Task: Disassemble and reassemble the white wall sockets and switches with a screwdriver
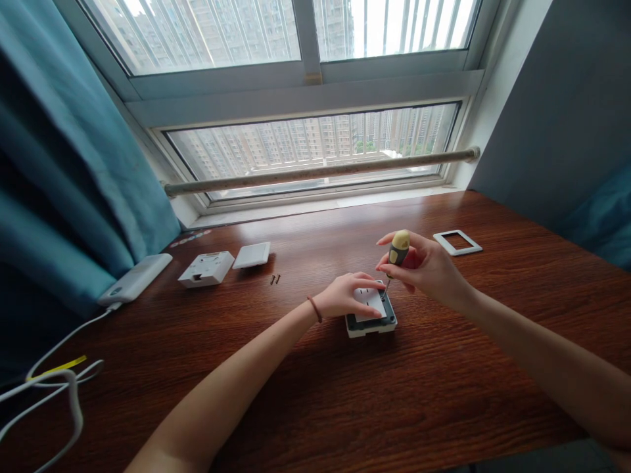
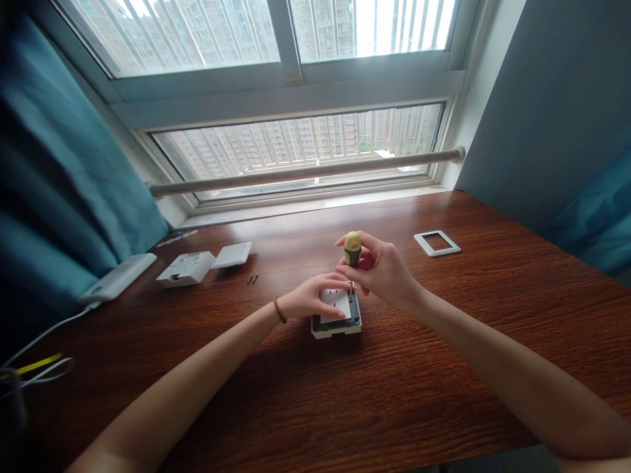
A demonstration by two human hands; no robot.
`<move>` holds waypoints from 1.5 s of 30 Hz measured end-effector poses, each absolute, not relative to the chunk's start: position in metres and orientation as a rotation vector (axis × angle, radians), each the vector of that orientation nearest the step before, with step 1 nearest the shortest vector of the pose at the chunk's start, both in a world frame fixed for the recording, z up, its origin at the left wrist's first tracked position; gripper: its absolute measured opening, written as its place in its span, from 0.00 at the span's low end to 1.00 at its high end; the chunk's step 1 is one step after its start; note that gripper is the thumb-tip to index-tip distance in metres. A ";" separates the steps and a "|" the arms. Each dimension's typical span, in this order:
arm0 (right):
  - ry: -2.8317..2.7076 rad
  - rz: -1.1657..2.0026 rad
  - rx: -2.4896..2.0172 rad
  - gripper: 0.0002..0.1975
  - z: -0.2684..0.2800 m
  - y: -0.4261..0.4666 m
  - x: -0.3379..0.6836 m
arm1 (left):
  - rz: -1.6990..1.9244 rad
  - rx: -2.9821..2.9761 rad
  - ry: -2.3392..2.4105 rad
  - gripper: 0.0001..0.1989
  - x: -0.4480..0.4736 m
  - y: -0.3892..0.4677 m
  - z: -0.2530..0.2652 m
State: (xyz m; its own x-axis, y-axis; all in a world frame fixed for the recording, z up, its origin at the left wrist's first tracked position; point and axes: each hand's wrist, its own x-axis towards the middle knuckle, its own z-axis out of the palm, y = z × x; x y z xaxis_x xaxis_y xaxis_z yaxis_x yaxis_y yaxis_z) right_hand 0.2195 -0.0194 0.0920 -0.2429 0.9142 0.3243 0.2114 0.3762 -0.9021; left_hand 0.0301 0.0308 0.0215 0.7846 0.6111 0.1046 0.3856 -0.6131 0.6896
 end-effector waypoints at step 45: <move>-1.771 1.358 -0.946 0.16 0.100 -0.006 0.243 | 0.422 2.296 0.748 0.28 0.031 0.032 0.020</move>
